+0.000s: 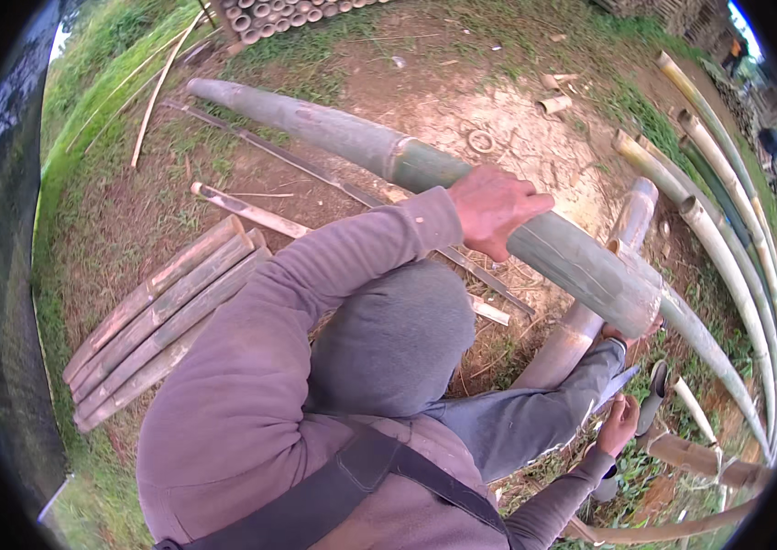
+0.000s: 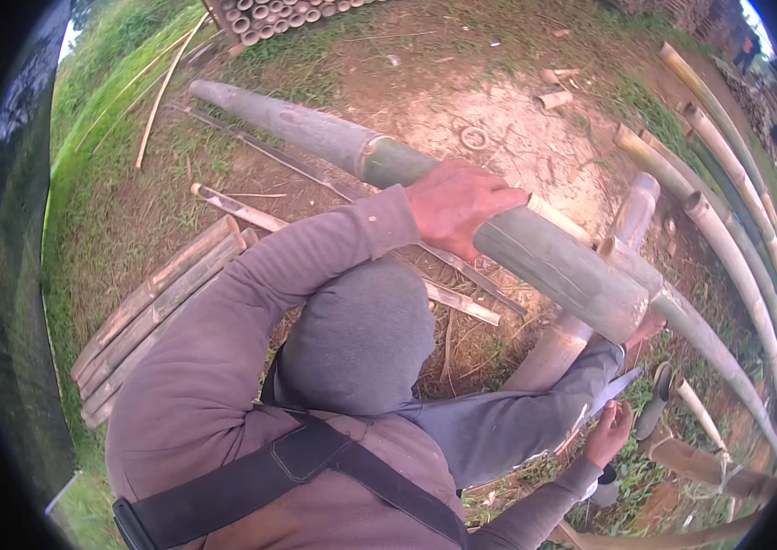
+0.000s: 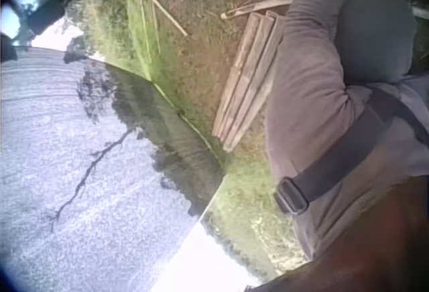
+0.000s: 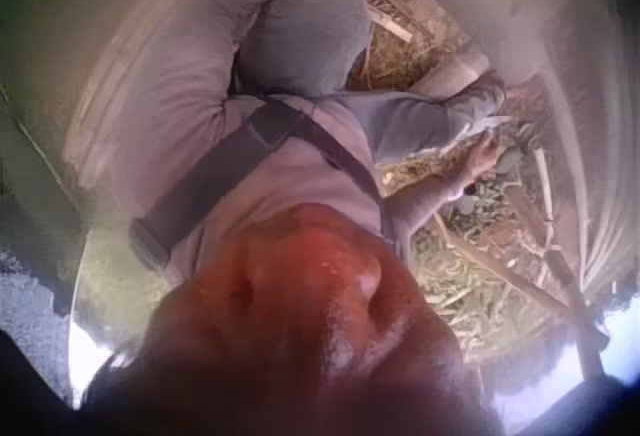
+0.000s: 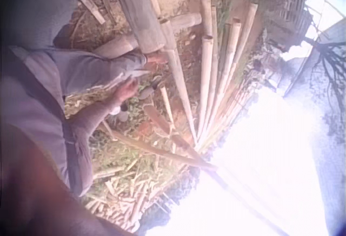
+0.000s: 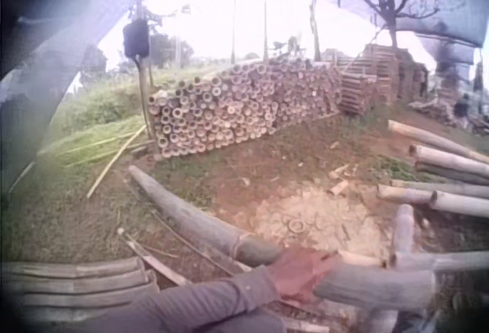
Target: The person uses a hand saw to cut long bamboo poles into shorter segments. They position each pole on a support, saw through it, and then move the cut pieces aside to continue with the next pole.
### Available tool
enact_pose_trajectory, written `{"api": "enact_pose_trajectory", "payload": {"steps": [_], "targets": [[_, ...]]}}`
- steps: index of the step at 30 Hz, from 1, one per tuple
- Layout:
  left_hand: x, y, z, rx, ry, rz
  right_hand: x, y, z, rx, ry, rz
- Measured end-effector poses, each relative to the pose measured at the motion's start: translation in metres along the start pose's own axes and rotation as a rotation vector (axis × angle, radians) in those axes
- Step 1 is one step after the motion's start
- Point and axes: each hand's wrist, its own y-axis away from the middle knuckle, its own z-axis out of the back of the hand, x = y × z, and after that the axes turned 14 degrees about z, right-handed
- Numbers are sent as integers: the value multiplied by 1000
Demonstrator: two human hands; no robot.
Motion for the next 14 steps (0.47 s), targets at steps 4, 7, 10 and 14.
{"api": "enact_pose_trajectory", "payload": {"steps": [4,7,10,14], "targets": [[-16,35,22,-15,-62,14,151,-7,-78,73,-1092,176],[4,69,24,-326,56,83,211,5,-102,1,-1154,216],[65,117,4,-1007,189,516,219,19,-93,-65,-1123,111],[158,150,-36,-1138,1916,1234,224,26,-86,0,-1189,86]]}}
